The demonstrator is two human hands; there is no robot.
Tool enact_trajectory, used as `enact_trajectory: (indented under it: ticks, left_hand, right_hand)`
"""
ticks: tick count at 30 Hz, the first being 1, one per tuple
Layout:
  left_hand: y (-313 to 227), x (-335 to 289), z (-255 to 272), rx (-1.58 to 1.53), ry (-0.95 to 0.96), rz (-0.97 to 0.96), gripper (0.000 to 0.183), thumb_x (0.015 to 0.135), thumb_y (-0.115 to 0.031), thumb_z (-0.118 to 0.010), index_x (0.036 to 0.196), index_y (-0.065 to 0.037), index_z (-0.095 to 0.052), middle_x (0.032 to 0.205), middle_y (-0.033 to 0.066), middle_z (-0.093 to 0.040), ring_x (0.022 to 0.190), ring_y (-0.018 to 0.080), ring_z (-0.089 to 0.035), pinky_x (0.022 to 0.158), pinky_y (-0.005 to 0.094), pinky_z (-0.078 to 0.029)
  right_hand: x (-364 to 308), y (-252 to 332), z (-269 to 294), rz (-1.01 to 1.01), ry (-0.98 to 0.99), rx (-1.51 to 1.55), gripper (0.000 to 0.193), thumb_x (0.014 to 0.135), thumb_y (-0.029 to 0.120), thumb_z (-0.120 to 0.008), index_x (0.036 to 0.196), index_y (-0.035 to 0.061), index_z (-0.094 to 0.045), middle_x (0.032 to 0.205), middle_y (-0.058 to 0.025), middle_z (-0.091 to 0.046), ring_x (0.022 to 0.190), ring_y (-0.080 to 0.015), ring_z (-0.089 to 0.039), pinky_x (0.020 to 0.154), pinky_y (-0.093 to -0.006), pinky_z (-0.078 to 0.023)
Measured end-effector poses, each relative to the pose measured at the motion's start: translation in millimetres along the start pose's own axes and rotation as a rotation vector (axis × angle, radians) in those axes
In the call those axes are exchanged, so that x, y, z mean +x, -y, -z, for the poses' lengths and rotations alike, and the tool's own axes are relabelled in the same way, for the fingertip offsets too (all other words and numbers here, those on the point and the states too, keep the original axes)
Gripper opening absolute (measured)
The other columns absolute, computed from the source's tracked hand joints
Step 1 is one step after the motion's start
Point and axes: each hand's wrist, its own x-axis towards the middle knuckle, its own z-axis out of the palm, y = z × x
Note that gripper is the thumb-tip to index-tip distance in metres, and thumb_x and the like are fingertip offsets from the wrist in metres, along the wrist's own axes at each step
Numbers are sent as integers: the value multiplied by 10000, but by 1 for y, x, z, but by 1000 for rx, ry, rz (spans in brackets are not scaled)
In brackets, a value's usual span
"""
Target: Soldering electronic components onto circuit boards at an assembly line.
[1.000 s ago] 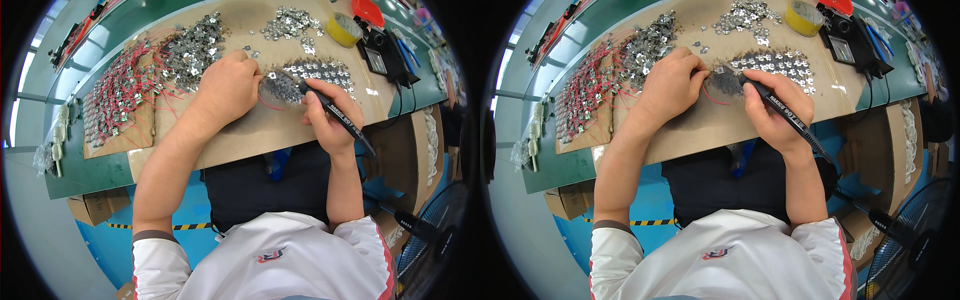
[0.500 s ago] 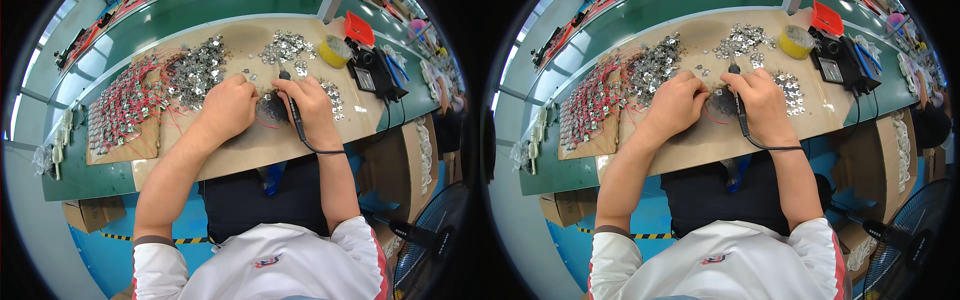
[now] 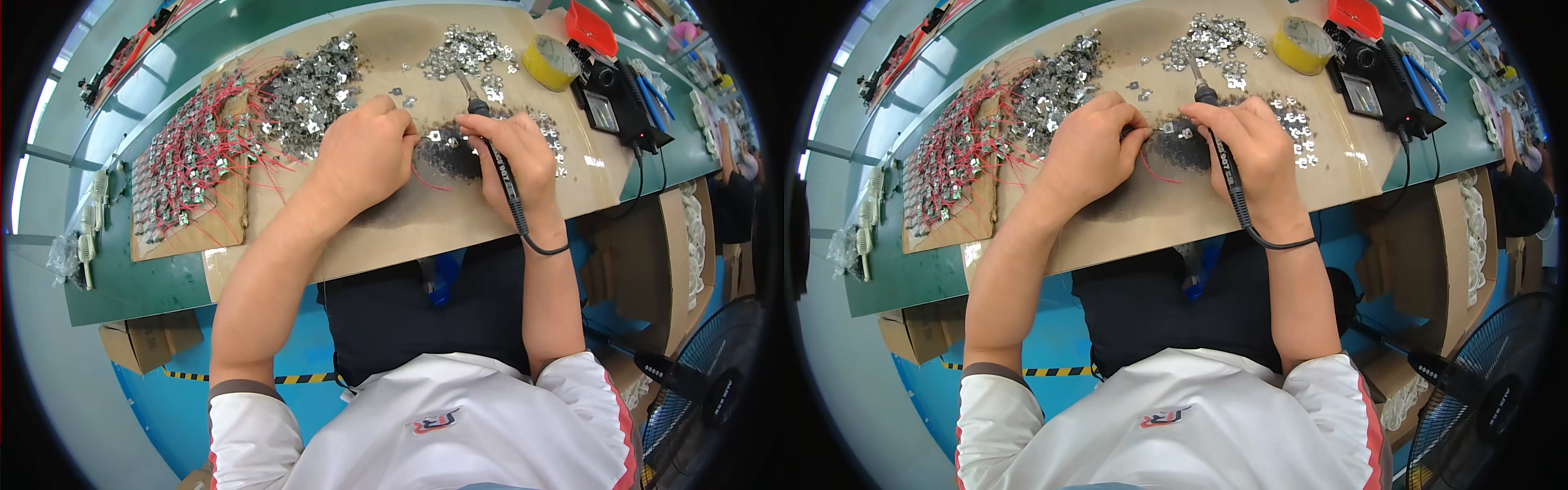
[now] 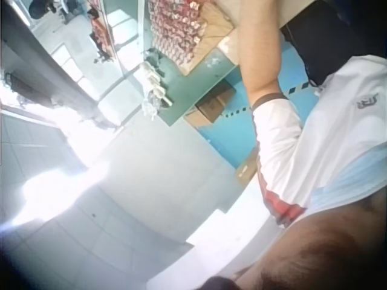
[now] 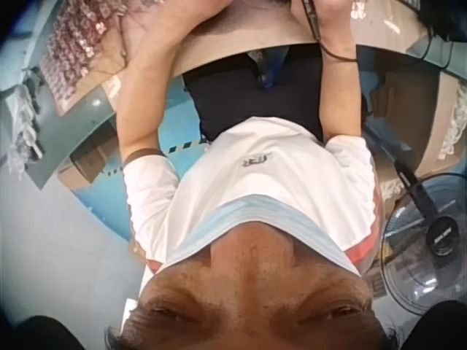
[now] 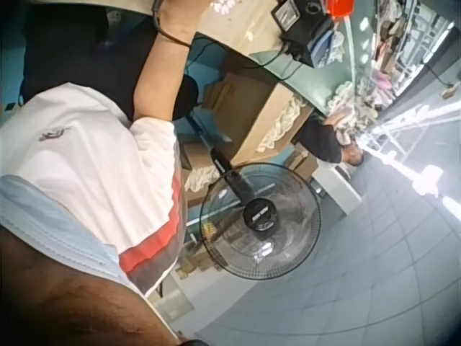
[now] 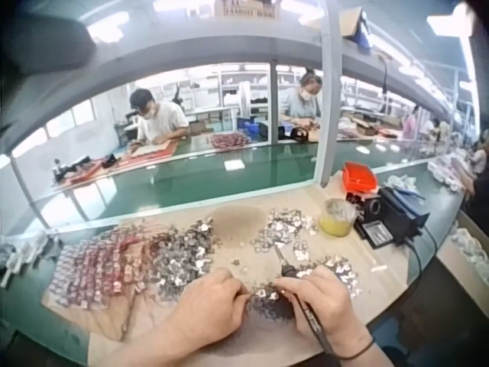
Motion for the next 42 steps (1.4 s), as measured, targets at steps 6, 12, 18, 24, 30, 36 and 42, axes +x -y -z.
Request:
enact_trajectory:
  ticks: [6, 12, 18, 24, 30, 36, 42]
  left_hand:
    - [1, 0, 2, 11, -9, -15, 112, 888, -151, -751, 890, -42, -777, 939, 153, -703, 876, 375, -716, 793, 464, -596]
    - [0, 0, 3, 6, 3, 5, 117, 896, -156, -746, 894, -43, -776, 940, 159, -700, 881, 379, -713, 798, 468, -591]
    - [1, -1, 0, 6, -23, -5, 99, 888, -124, -779, 919, -35, -751, 907, 143, -682, 846, 368, -692, 755, 447, -559]
    - [4, 1, 5, 21, -3, 61, 109, 896, -159, -742, 891, -53, -765, 941, 161, -699, 878, 377, -712, 786, 473, -589]
    - [12, -2, 19, 97, -19, 58, 145, 871, -159, -768, 962, -53, -728, 929, 158, -687, 885, 362, -713, 790, 474, -590]
    - [-2, 7, 27, -124, -247, 27, 171, 898, -72, -782, 982, -4, -650, 781, 103, -667, 628, 200, -620, 609, 331, -517]
    - [-23, 22, 25, -331, -186, -39, 107, 851, -36, -710, 910, 14, -636, 730, 163, -701, 658, 307, -730, 637, 378, -576]
  right_hand:
    - [2, 3, -6, 12, 62, 40, 362, 799, -106, -787, 1124, 52, -766, 914, -69, -761, 787, -247, -652, 720, -348, -536]
    - [1, 1, -9, -9, 74, 3, 377, 794, -93, -798, 1132, 72, -768, 884, -62, -748, 780, -246, -656, 710, -346, -539]
    - [1, 1, -9, -18, 65, 15, 370, 796, -89, -803, 1126, 76, -770, 888, -61, -749, 774, -248, -658, 714, -347, -542]
    - [-2, -4, -9, 3, 54, 47, 373, 791, -89, -812, 1126, 71, -771, 907, -73, -754, 769, -253, -655, 716, -351, -541]
    - [-3, 5, -1, -81, -96, 131, 325, 895, -36, -795, 1211, 13, -735, 919, -95, -769, 694, -166, -643, 650, -298, -549]
    - [-40, 16, 28, -633, -188, 673, 309, 1099, 132, -625, 1356, -40, -624, 899, -97, -751, 616, -74, -612, 521, -239, -523]
    - [-45, 15, 32, -629, -181, 697, 217, 1087, 103, -625, 1234, -47, -677, 804, -89, -714, 571, -104, -641, 534, -247, -553]
